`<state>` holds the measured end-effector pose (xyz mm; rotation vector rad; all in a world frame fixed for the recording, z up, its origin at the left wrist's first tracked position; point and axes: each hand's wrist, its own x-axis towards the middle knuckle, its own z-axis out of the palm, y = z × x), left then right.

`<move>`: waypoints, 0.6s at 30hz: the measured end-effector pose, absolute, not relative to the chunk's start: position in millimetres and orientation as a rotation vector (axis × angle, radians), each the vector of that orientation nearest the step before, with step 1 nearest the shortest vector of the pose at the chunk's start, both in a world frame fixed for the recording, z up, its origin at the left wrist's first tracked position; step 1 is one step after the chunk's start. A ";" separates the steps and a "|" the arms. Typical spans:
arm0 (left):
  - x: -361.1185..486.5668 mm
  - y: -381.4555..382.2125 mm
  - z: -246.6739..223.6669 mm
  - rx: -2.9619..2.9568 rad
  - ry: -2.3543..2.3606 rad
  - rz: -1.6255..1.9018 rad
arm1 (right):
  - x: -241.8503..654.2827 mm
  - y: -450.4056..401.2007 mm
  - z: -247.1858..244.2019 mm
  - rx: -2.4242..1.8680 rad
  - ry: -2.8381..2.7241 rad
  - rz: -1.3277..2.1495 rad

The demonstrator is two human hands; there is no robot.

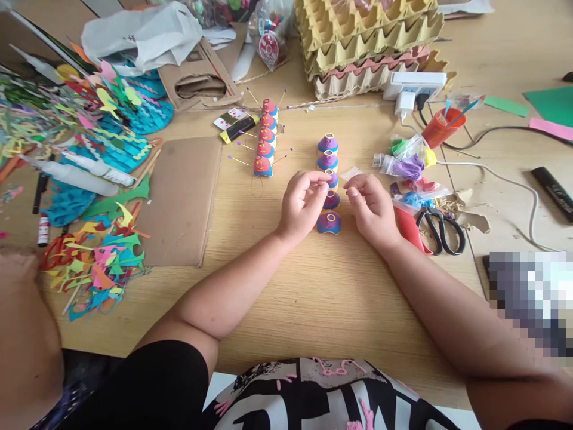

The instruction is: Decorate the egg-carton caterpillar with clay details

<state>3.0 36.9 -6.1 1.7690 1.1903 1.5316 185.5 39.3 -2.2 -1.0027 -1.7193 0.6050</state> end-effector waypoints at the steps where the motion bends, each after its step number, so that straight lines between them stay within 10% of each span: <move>1: 2.9 35.5 -3.5 1.848 1.171 1.521 | 185.3 39.4 -1.7 -0.986 -1.704 0.634; 18: 3.4 34.0 3.7 2.127 1.138 1.485 | 183.0 36.3 2.3 -0.918 -1.764 0.608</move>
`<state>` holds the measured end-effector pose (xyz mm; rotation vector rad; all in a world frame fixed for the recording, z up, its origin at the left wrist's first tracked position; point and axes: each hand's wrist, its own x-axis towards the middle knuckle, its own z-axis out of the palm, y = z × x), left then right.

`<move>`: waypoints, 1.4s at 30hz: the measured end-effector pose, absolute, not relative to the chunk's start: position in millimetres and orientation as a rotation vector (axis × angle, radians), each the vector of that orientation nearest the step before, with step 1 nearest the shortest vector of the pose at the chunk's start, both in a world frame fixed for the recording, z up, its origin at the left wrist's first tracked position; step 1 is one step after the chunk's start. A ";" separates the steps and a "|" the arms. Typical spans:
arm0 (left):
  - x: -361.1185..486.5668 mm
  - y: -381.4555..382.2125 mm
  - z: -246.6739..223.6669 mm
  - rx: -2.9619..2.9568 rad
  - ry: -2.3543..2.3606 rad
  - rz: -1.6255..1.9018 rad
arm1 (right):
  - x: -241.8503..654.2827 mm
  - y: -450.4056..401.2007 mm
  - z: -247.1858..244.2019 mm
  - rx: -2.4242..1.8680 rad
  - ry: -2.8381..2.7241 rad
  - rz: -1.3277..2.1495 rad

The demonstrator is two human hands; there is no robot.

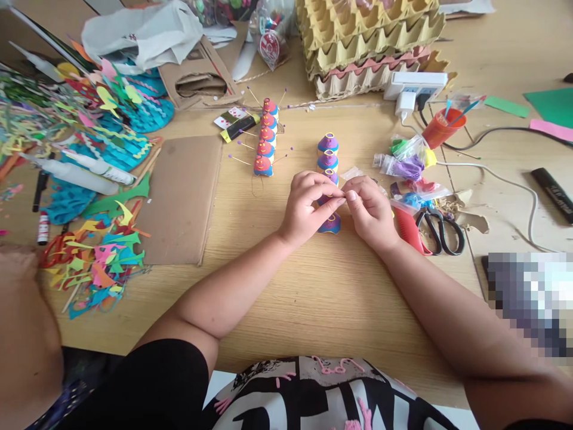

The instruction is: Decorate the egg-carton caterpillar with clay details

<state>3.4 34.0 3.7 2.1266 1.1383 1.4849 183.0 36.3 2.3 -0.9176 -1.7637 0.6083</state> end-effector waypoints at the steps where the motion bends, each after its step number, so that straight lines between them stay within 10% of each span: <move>1: 3.4 34.1 3.7 2.121 1.132 1.485 | 183.1 36.2 2.4 -0.911 -1.764 0.608; 42: 3.0 38.0 -13.6 2.042 1.305 1.781 | 186.5 29.7 -11.7 -0.891 -2.064 -0.142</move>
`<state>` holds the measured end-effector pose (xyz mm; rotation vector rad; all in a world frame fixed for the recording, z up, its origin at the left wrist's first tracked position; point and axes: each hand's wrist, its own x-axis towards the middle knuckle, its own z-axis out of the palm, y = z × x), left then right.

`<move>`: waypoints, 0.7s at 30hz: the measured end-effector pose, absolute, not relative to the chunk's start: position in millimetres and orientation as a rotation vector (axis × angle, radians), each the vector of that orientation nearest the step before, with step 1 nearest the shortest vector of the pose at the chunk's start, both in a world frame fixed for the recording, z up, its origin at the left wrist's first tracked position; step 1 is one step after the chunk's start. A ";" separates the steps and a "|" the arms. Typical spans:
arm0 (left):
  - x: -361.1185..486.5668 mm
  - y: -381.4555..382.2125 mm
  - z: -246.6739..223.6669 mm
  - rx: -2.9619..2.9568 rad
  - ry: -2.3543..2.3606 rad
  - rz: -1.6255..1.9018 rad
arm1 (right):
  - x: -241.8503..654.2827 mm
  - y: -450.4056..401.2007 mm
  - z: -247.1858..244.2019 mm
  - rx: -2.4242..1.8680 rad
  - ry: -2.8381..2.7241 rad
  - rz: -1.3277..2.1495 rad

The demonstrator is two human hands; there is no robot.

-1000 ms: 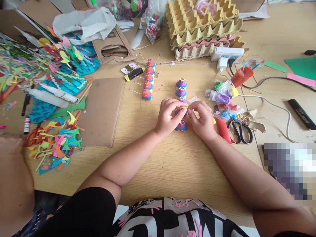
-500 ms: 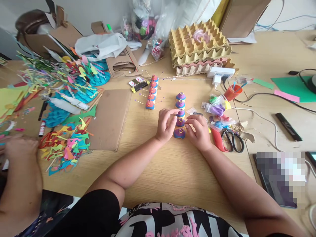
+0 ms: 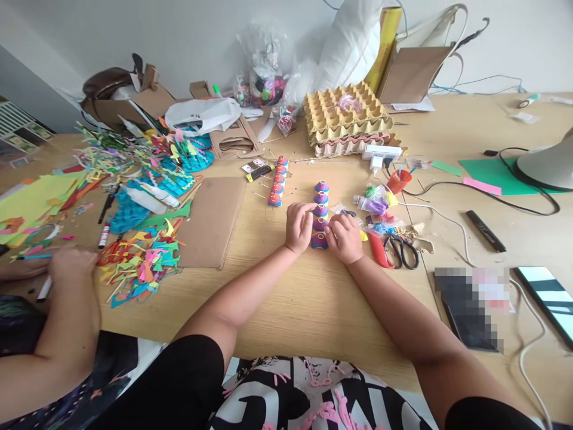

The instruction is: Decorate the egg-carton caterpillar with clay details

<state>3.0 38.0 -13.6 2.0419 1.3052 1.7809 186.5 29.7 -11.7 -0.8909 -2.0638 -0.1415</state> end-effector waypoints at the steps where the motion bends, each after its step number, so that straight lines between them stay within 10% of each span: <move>1: 2.9 37.4 -11.7 2.017 1.332 1.756 | 186.6 29.6 -11.5 -0.900 -2.062 -0.140; 11: 22.4 -2.3 -1.9 1.304 1.359 1.671 | 162.8 8.6 7.0 -1.094 -1.071 1.001; 21: 12.6 -27.3 -2.7 1.909 1.341 1.667 | 161.8 -17.2 0.0 -0.949 -1.105 1.238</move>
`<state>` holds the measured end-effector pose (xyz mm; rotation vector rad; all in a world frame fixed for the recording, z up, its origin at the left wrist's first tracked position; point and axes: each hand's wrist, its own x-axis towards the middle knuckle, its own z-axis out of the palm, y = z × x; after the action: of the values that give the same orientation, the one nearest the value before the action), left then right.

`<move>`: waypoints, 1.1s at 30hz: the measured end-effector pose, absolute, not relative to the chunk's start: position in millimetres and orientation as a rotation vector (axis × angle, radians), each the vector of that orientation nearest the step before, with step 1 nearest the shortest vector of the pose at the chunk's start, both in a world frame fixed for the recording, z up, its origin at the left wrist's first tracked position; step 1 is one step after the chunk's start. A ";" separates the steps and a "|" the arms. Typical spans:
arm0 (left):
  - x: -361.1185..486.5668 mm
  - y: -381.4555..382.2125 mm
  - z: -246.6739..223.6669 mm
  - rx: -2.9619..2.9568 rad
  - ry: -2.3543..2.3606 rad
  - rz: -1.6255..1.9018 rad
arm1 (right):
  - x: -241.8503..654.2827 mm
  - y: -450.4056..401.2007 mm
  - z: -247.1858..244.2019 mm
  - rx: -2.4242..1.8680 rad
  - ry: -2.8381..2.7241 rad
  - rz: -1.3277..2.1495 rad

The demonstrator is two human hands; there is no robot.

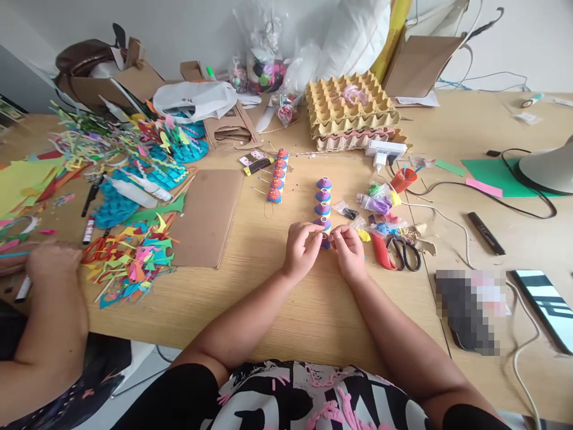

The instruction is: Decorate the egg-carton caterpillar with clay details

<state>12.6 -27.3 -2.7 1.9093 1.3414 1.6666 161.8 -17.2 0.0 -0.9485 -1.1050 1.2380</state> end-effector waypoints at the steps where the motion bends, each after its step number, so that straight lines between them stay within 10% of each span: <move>1: 10.8 -25.6 -0.9 1.968 1.335 1.652 | 161.6 -16.7 0.0 -0.944 -1.111 1.244; 33: 5.3 -22.6 2.8 2.067 1.308 1.626 | 160.1 -23.1 -0.5 -0.871 -1.075 1.419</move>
<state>5.3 -22.6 2.8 2.0667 1.3076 1.6256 160.1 -23.1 -0.5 -0.8706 -1.0752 1.4189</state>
